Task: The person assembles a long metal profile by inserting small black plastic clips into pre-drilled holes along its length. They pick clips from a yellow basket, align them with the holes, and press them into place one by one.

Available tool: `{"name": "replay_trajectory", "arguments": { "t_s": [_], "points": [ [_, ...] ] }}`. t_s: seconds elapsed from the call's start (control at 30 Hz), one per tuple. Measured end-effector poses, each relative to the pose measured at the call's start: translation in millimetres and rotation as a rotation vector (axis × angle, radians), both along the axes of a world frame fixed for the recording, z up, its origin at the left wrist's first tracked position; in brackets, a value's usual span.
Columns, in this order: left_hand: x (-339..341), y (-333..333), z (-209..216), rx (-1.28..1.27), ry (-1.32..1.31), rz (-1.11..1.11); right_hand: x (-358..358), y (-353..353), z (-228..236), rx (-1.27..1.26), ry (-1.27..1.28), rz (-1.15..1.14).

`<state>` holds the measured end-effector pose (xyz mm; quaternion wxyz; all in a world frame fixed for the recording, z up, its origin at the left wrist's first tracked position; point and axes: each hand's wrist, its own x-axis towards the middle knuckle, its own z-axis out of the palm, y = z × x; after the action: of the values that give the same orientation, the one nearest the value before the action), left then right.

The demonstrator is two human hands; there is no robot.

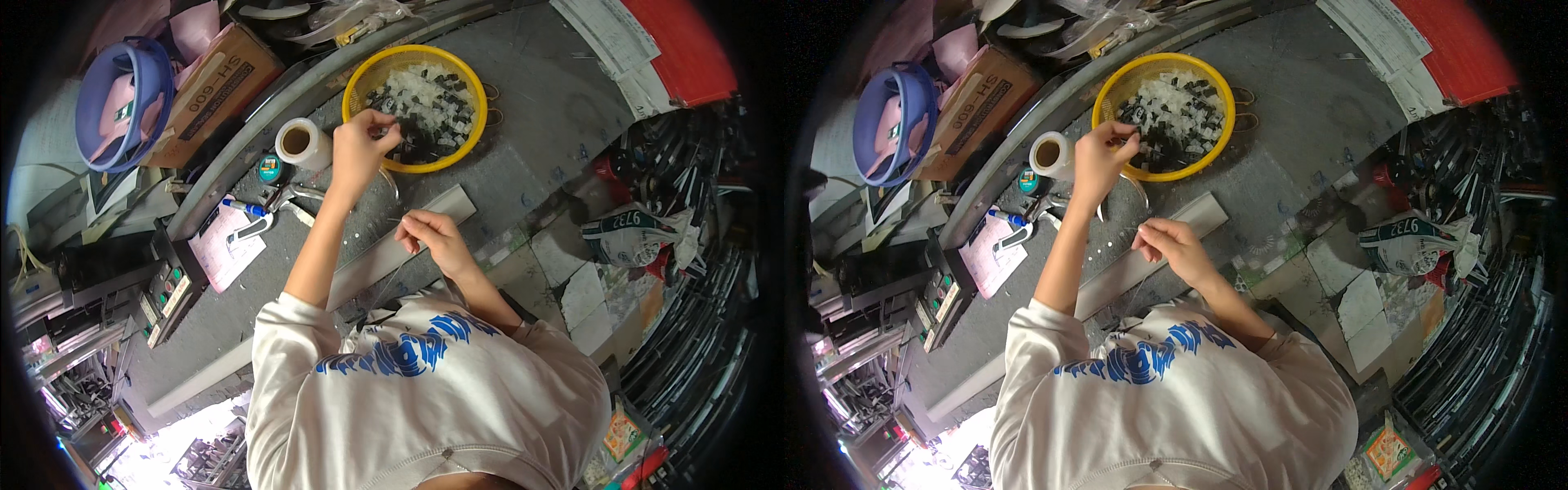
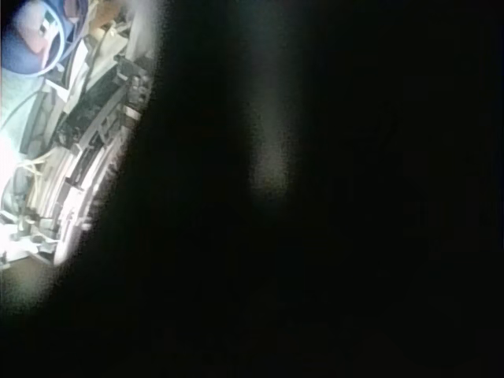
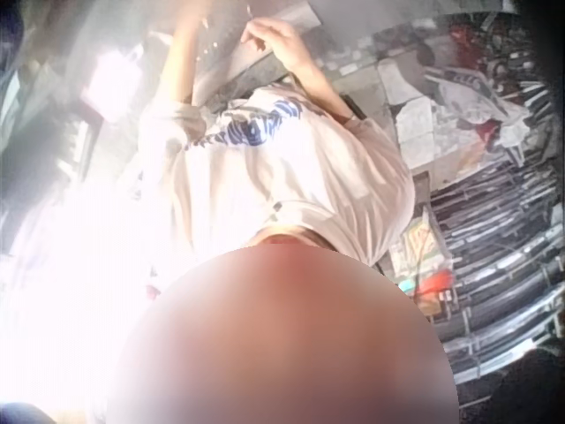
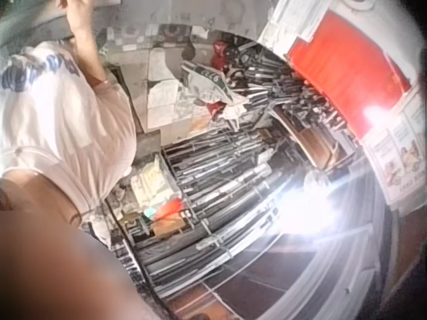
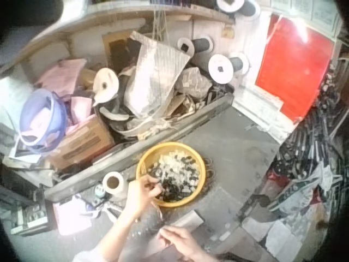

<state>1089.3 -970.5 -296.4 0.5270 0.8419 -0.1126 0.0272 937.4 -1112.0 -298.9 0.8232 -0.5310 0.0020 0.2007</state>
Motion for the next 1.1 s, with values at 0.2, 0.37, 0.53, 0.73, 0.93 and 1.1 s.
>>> {"name": "replay_trajectory", "arguments": {
  "t_s": [0.2, 0.37, 0.53, 0.73, 0.93, 1.1],
  "points": [
    [-112.6, 66.4, 28.1, -0.776, 0.602, -0.126, -16.1, 22.5, 32.7, -0.047, -0.321, -0.074],
    [-191.2, 103.2, 35.4, -1.208, 0.735, -0.145, -36.8, 63.4, 61.8, -0.188, -0.478, -0.080],
    [-242.7, 142.2, 40.1, -1.275, 0.629, -0.070, -61.3, 111.3, 76.7, -0.256, -0.609, 0.040],
    [-289.6, 189.3, 42.2, -1.295, 0.506, 0.005, -94.2, 163.2, 83.4, -0.322, -0.681, 0.090],
    [-329.2, 229.6, 43.7, -1.228, 0.373, 0.087, -128.8, 207.2, 84.0, -0.320, -0.652, 0.128],
    [-357.0, 259.0, 43.1, -1.171, 0.347, 0.138, -153.0, 234.9, 80.8, -0.328, -0.699, 0.152]
  ]
}}
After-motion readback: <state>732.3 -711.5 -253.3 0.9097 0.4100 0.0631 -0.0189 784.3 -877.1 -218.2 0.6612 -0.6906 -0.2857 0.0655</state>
